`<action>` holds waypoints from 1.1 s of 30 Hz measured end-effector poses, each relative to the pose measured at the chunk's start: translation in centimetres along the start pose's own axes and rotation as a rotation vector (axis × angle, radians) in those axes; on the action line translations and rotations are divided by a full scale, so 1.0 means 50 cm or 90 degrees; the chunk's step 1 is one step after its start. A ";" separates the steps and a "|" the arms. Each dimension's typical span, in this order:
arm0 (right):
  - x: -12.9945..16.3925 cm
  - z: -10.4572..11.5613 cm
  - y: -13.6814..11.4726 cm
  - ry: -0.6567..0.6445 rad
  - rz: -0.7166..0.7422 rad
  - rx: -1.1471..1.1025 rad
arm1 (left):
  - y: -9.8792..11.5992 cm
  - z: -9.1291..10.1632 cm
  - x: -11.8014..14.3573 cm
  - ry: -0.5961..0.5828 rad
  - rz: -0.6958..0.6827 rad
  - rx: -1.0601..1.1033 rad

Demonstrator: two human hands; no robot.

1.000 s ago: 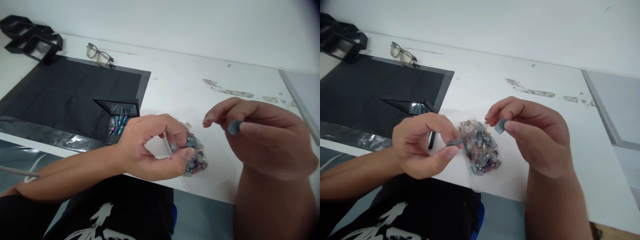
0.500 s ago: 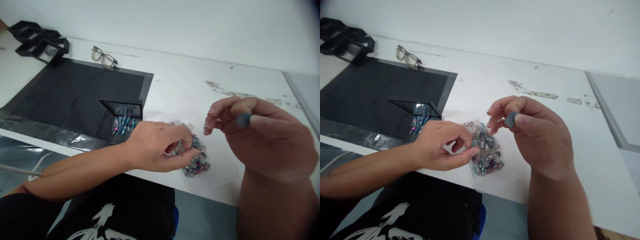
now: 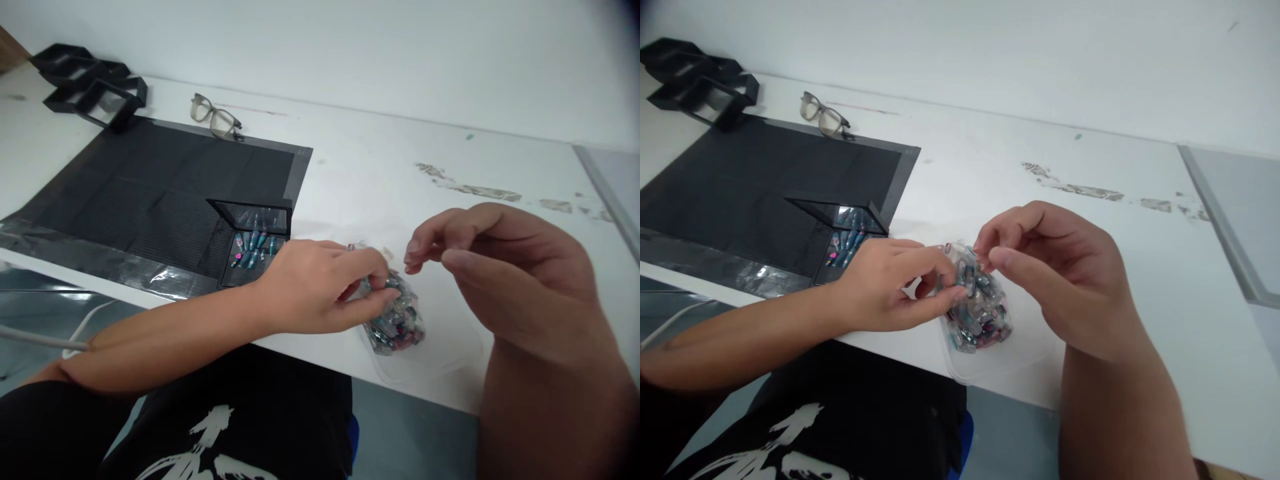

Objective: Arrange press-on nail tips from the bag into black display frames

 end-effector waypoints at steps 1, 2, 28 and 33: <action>0.000 -0.001 0.000 0.010 0.004 0.023 | 0.000 0.001 0.000 0.000 0.005 0.010; -0.001 -0.002 0.000 0.016 0.010 0.042 | 0.000 0.003 0.000 0.003 0.011 0.024; 0.004 0.022 0.024 -0.026 0.155 0.753 | 0.020 0.042 0.007 0.129 0.019 0.401; 0.019 0.040 0.037 -0.071 0.098 0.766 | 0.015 0.040 -0.001 0.129 -0.009 0.302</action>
Point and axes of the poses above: each hand's wrist, its own x-axis away from the middle knuckle, its own z-axis out of the back of the hand, y = z × x, the point moved 2 cm from there along -x, towards the middle knuckle, and after that the axes turned 15 degrees about -x, right-handed, at the moved point
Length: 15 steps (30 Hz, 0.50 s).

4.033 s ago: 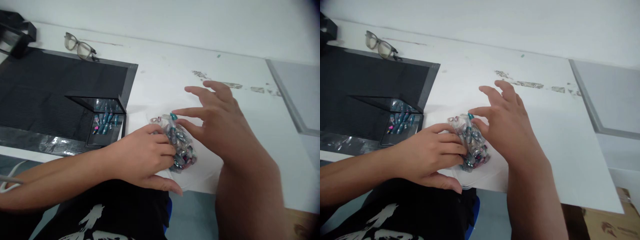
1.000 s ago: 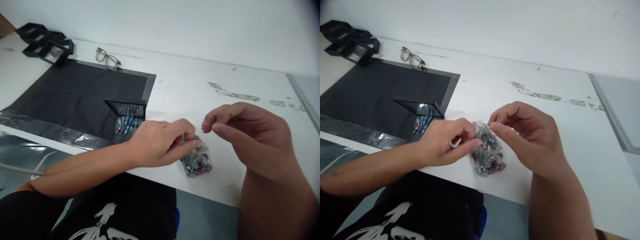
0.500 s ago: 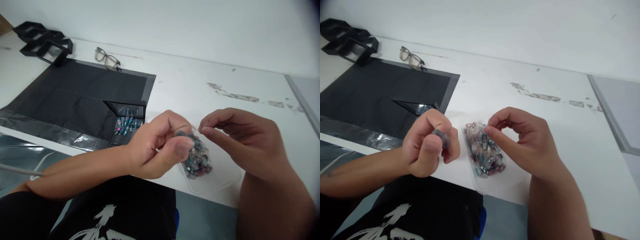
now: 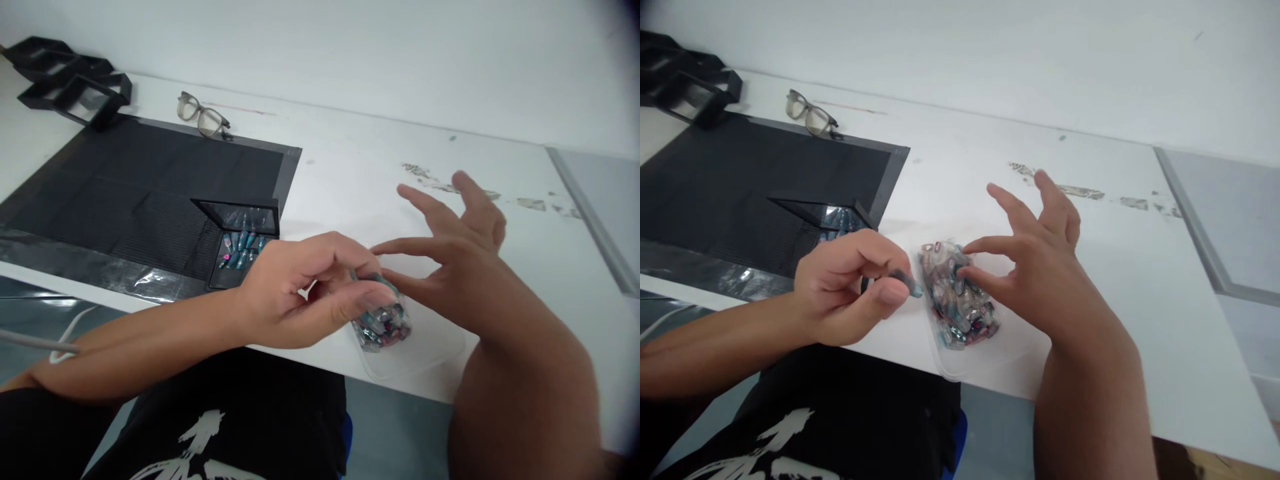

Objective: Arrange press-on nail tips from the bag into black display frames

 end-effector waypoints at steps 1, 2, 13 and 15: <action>0.001 -0.001 0.001 -0.016 -0.001 -0.010 | -0.002 0.000 -0.001 -0.002 -0.005 -0.010; 0.001 -0.003 0.002 -0.033 -0.004 -0.019 | -0.003 0.001 -0.002 -0.002 -0.009 -0.021; 0.005 -0.021 0.000 -0.125 -0.113 -0.045 | -0.011 -0.005 -0.003 0.014 -0.034 -0.047; 0.005 -0.020 -0.001 -0.127 -0.108 -0.052 | -0.012 -0.007 -0.002 0.011 -0.035 -0.041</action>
Point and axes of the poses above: each hand's wrist, its own x-axis away from the middle knuckle, its own z-axis out of the back of the hand, y = z × x, the point moved 2 cm from there along -x, towards the middle knuckle, and after that the axes turned 15 degrees about -x, right-handed, at the moved point
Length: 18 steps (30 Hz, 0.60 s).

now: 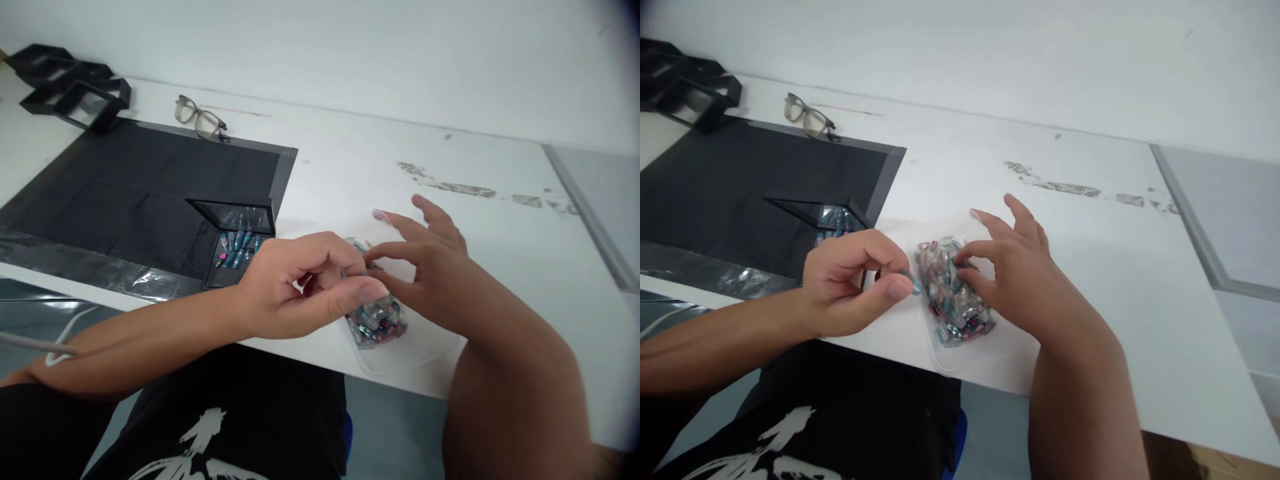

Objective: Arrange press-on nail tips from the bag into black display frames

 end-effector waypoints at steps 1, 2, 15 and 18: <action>0.000 0.001 0.000 0.002 0.007 -0.006 | 0.000 0.000 0.000 0.000 -0.002 0.002; 0.000 0.004 0.000 0.005 0.015 -0.014 | 0.000 0.000 0.000 0.001 -0.004 0.003; 0.008 0.062 -0.017 0.129 0.072 -0.163 | 0.008 0.009 -0.001 0.008 0.012 0.004; 0.003 0.042 -0.014 0.090 0.106 -0.130 | 0.008 0.011 0.000 0.004 0.017 0.006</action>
Point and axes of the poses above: each hand's wrist, its own x-axis away from the middle knuckle, its own z-axis out of the back of the hand, y = z × x, the point moved 2 cm from there along -x, towards the middle knuckle, and after that the axes turned 15 degrees about -x, right-handed, at the moved point
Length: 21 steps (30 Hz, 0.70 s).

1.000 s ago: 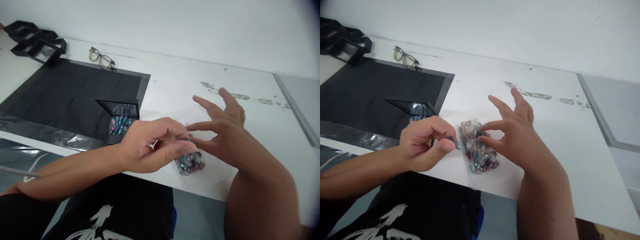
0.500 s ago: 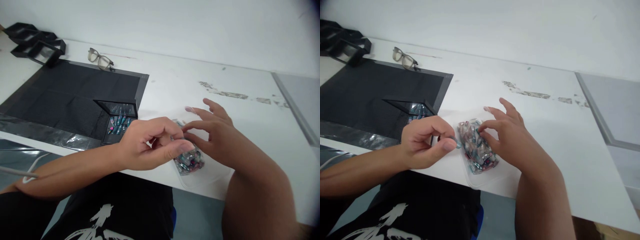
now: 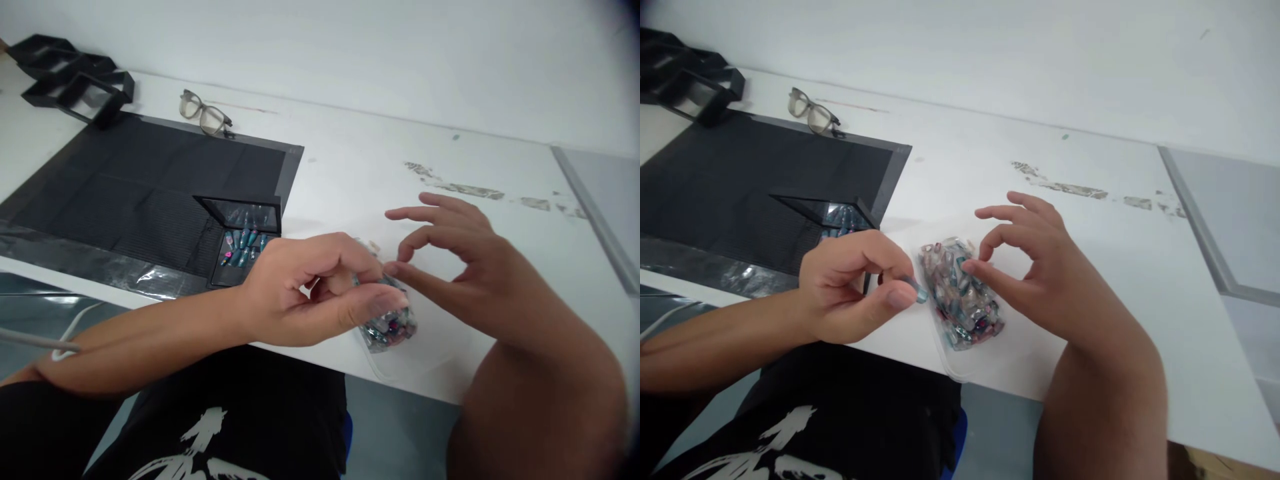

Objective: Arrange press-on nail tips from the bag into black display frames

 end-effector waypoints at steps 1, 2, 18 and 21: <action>0.000 -0.009 0.005 -0.013 0.004 0.028 | 0.000 0.000 0.000 -0.002 0.004 0.002; 0.000 -0.018 0.010 -0.023 0.001 0.060 | 0.000 0.001 0.000 -0.001 0.006 0.007; 0.005 -0.021 0.029 -0.038 -0.059 0.067 | -0.007 -0.014 0.006 -0.022 0.050 -0.014; 0.009 -0.007 0.029 -0.037 -0.051 0.045 | -0.015 -0.019 0.008 -0.096 0.162 -0.065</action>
Point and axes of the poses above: each hand's wrist, its own x-axis away from the middle knuckle, its own z-axis out of the back of the hand, y = z × x, the point moved 2 cm from there along -x, towards the middle knuckle, and after that the axes turned 15 degrees about -x, right-handed, at the moved point
